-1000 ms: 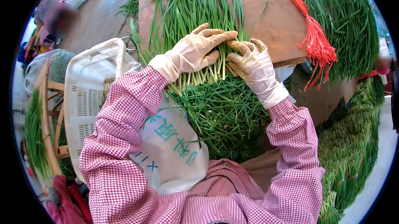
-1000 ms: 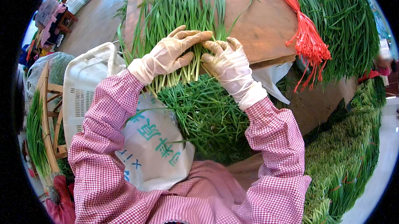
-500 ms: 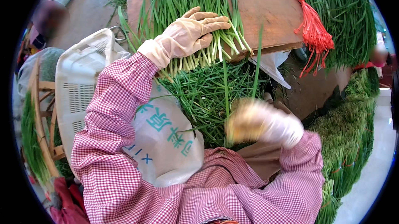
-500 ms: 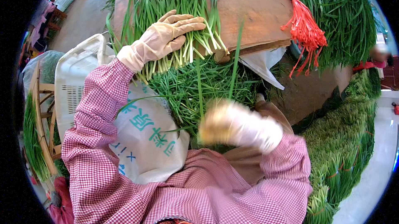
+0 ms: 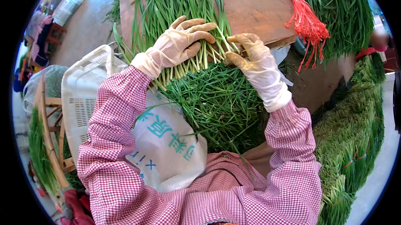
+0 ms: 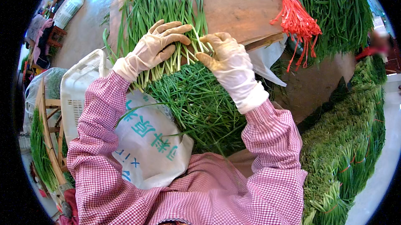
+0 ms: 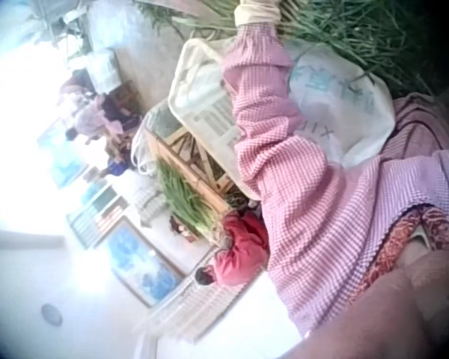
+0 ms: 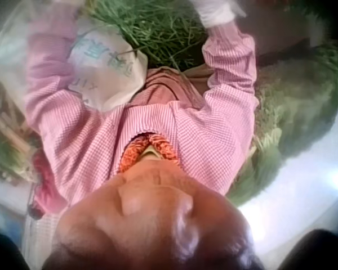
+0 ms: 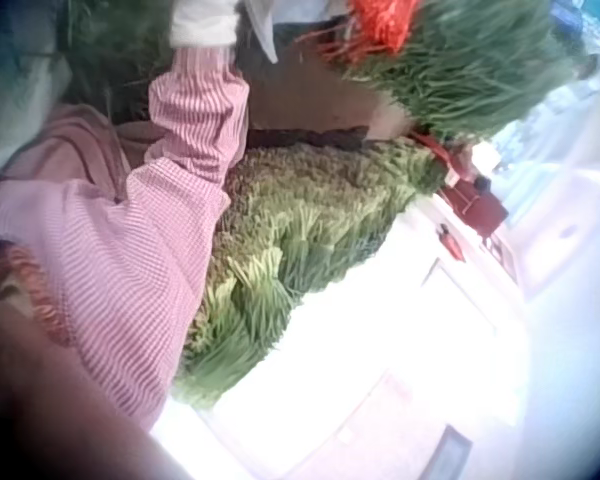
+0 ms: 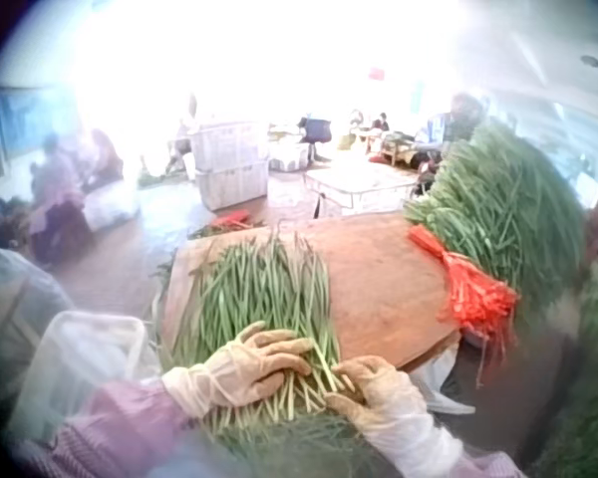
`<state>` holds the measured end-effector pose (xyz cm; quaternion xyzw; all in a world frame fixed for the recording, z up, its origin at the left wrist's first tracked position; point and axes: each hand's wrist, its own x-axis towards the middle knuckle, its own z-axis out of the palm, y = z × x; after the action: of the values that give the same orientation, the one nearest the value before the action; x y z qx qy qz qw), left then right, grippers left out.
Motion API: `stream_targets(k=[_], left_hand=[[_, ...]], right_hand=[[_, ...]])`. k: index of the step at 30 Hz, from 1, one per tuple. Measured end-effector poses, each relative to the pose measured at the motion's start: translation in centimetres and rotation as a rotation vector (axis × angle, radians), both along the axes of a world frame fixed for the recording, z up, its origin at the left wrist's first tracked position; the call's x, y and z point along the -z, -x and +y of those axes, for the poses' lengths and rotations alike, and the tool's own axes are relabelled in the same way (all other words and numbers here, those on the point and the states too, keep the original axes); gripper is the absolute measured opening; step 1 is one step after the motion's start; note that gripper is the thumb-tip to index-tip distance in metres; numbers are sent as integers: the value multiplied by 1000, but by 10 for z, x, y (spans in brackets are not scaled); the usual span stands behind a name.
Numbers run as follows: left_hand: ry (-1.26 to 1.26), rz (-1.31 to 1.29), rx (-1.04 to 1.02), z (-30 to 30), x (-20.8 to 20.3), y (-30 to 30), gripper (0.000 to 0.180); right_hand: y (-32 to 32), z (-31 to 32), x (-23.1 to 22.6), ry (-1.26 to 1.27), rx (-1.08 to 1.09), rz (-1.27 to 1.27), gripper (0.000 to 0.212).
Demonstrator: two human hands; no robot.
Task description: The person gathers handfuls of green vegetables from a bin and a table, aligns the stalks, and uses red ties to secure them into bundles.
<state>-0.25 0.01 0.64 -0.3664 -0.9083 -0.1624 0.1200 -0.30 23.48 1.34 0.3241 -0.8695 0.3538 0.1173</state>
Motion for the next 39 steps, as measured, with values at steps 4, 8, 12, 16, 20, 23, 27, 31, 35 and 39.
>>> stream_targets(k=[4,8,12,16,20,23,27,31,35,39], left_hand=[[-15,-8,8,2,1,-1,24],[11,44,1,-3,4,-2,29],[-17,32,-40,3,6,4,51],[19,-8,-80,6,1,2,57],[35,-32,-86,3,2,2,52],[70,4,-50,4,5,4,50],[90,11,-41,4,6,3,47],[92,29,-8,4,5,4,47],[112,52,-15,5,4,2,44],[83,57,-12,3,-1,1,39]], right_hand=[[14,-8,18,-123,10,98,26],[15,-13,15,-213,28,241,26],[27,-23,15,-356,96,429,24],[32,-27,12,-478,107,464,22],[33,-27,11,-445,65,488,13],[35,-17,11,-344,-32,453,11],[0,8,8,-207,-207,191,11],[-97,37,28,-658,-901,-869,28],[-80,50,15,-606,-450,-455,25],[-21,15,-8,-115,15,-13,29]])
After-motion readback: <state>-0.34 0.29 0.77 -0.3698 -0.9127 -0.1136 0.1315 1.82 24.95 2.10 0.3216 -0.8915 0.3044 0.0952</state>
